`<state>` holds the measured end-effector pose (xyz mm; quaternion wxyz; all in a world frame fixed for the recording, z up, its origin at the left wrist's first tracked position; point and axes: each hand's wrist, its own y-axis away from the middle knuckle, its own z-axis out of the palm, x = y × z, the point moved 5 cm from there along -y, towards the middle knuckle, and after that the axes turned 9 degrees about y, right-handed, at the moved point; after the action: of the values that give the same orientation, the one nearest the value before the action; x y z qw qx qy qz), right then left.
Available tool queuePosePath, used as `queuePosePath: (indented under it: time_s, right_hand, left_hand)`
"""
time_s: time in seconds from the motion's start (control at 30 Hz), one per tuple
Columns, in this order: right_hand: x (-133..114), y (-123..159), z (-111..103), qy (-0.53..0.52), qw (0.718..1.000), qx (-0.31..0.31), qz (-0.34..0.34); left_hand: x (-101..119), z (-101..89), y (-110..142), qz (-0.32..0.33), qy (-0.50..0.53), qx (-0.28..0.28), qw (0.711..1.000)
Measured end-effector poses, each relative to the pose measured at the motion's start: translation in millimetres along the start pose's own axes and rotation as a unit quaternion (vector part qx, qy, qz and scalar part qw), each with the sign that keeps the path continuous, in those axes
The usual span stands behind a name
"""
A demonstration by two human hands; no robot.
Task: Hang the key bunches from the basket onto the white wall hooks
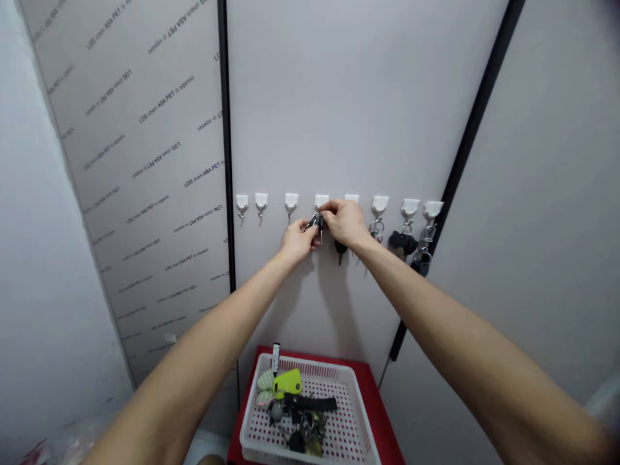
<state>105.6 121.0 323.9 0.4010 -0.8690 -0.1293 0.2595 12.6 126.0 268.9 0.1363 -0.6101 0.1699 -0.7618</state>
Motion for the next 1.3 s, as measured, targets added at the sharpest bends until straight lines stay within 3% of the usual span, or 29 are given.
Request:
queuePosePath:
  time_s: [0.2,0.33,0.4,0.47,0.53,0.67,0.8,1.0,1.17,1.3]
  right_hand:
    - [3,9,3,0.058,0.998,-0.018,-0.006]
    - [2,36,-8,0.051,0.994,0.066,-0.071]
    - [5,61,-5,0.039,0.992,0.074,-0.093]
    - [15,93,13,0.028,0.995,0.014,-0.097]
    - [30,135,42,0.021,0.991,-0.097,-0.087]
    - [65,228,100,0.021,0.950,-0.310,-0.030]
    - [85,286,125,0.028,0.921,-0.389,0.003]
    - [84,303,126,-0.013,0.923,-0.382,-0.051]
    - [80,304,127,-0.024,0.906,-0.410,-0.106]
    - [80,301,126,-0.026,0.899,-0.423,-0.105]
  left_hand:
    - [-20,0.0,4,-0.058,-0.025,-0.023,0.998]
    - [-39,-15.2,22,-0.081,-0.025,-0.001,0.996]
    - [-58,-26.7,39,-0.092,-0.045,-0.002,0.995]
    - [-86,-38.2,63,-0.106,-0.082,-0.026,0.991]
    - [-118,-48.1,93,-0.110,-0.132,-0.075,0.982]
    - [-173,-62.8,154,-0.098,-0.261,-0.180,0.943]
    - [-193,-67.9,184,-0.059,-0.360,-0.237,0.901]
    - [-191,-66.9,188,-0.046,-0.402,-0.253,0.879]
    - [-194,-67.9,189,-0.052,-0.388,-0.250,0.886]
    - [-195,-69.3,189,-0.061,-0.372,-0.244,0.893]
